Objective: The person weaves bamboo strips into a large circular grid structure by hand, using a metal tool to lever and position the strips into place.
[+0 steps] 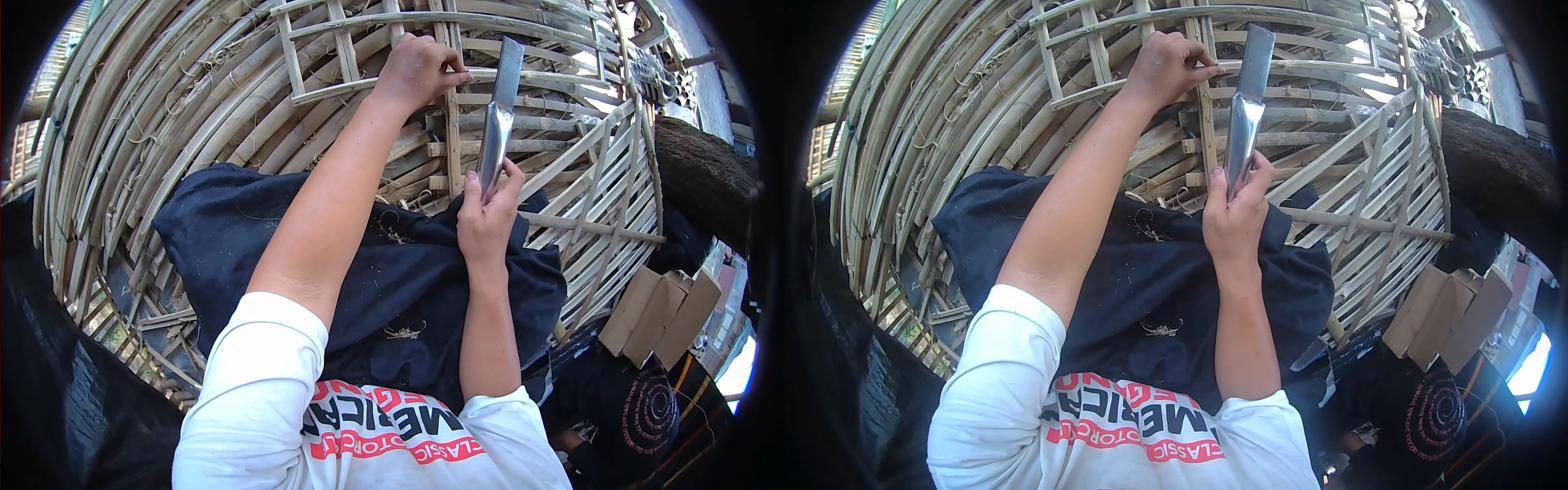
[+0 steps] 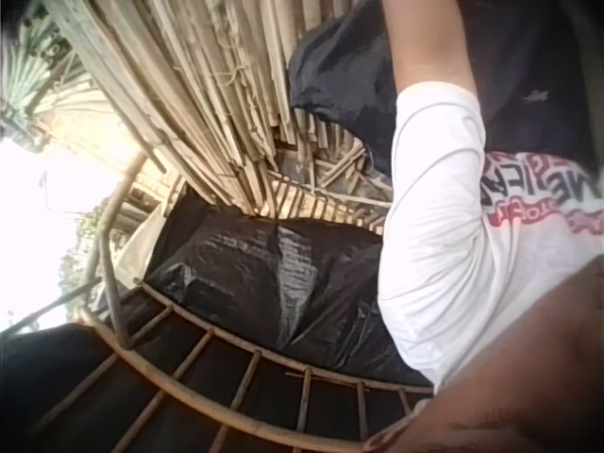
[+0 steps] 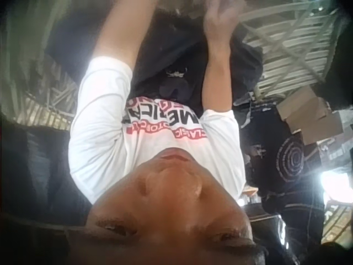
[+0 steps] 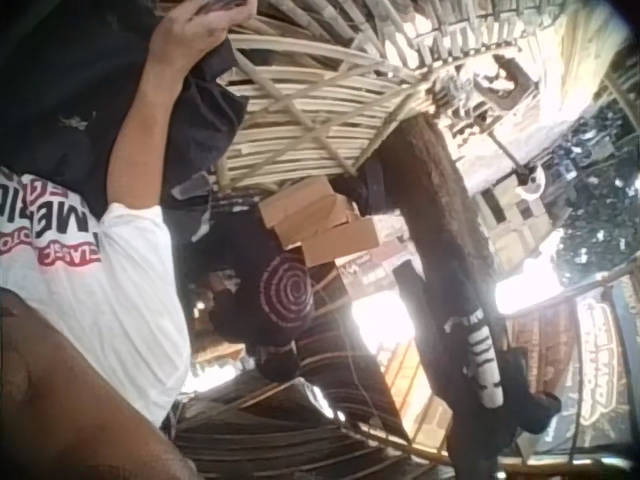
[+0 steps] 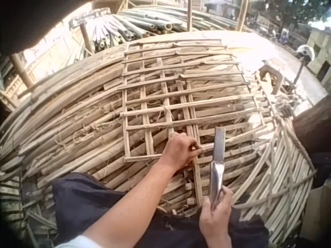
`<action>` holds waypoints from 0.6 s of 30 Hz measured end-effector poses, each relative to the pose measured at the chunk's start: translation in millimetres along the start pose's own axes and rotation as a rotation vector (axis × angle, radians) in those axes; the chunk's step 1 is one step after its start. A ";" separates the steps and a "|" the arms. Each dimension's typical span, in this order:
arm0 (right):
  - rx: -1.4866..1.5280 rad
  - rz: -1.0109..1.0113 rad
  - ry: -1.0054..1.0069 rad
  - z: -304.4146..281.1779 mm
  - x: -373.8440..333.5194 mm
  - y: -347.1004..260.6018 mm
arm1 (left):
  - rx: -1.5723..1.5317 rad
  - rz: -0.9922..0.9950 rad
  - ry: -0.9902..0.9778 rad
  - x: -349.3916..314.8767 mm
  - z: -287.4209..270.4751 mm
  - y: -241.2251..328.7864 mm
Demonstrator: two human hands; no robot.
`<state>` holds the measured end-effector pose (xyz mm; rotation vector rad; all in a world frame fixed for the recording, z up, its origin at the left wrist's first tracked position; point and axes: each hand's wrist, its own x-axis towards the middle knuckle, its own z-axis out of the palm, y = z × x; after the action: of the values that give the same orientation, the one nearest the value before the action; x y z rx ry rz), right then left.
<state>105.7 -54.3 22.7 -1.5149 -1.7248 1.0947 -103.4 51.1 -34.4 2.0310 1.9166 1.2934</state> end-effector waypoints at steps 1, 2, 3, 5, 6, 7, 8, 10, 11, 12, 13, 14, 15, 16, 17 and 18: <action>-0.007 -0.017 0.006 0.3 0.5 1.9 | -0.013 0.002 -0.013 0.0 -1.6 0.1; -0.013 -0.033 0.011 0.1 1.0 2.4 | -0.026 0.004 -0.027 1.1 -3.3 -0.2; 0.000 -0.017 0.004 -1.2 0.3 1.7 | -0.027 -0.091 -0.157 2.3 -7.8 4.5; -0.001 -0.012 0.005 -3.6 1.1 6.9 | -0.047 -0.087 -0.203 7.4 -8.1 8.4; 0.007 -0.012 -0.003 -1.7 0.8 6.5 | -0.045 -0.090 -0.227 7.9 -12.9 7.8; 0.014 -0.004 -0.014 -1.0 0.5 3.6 | -0.045 -0.078 -0.252 8.1 -17.5 7.4; 0.024 -0.004 -0.021 -0.8 0.6 1.6 | -0.059 -0.046 -0.251 8.9 -21.4 7.2; 0.044 -0.003 -0.040 0.6 0.7 0.1 | -0.083 0.017 -0.248 8.0 -26.8 5.1; 0.060 -0.021 -0.034 1.9 1.1 1.3 | -0.066 0.006 -0.265 7.1 -28.9 4.8; 0.054 -0.022 -0.028 0.7 1.1 2.1 | -0.009 0.037 -0.234 5.7 -32.2 10.9; 0.048 -0.024 -0.024 -0.5 1.2 2.2 | 0.047 0.066 -0.202 2.3 -36.2 17.4; 0.042 -0.025 -0.019 -1.4 1.6 2.2 | 0.104 0.096 -0.170 -0.6 -40.9 23.3; 0.034 -0.038 -0.016 -1.3 1.2 2.5 | 0.199 0.083 -0.166 -5.5 -45.2 23.8; 0.025 -0.051 -0.012 -1.3 1.3 3.2 | 0.238 0.085 -0.151 -10.2 -49.6 24.3; 0.017 -0.064 -0.008 -1.5 1.4 3.5 | 0.276 0.087 -0.135 -14.6 -53.7 24.7; 0.024 -0.105 0.001 -0.6 1.4 3.2 | 0.319 0.087 -0.120 -19.0 -58.5 23.8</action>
<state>107.5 -52.8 20.1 -1.3940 -1.7635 1.0573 -116.8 1.5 7.0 2.2991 2.1130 0.9016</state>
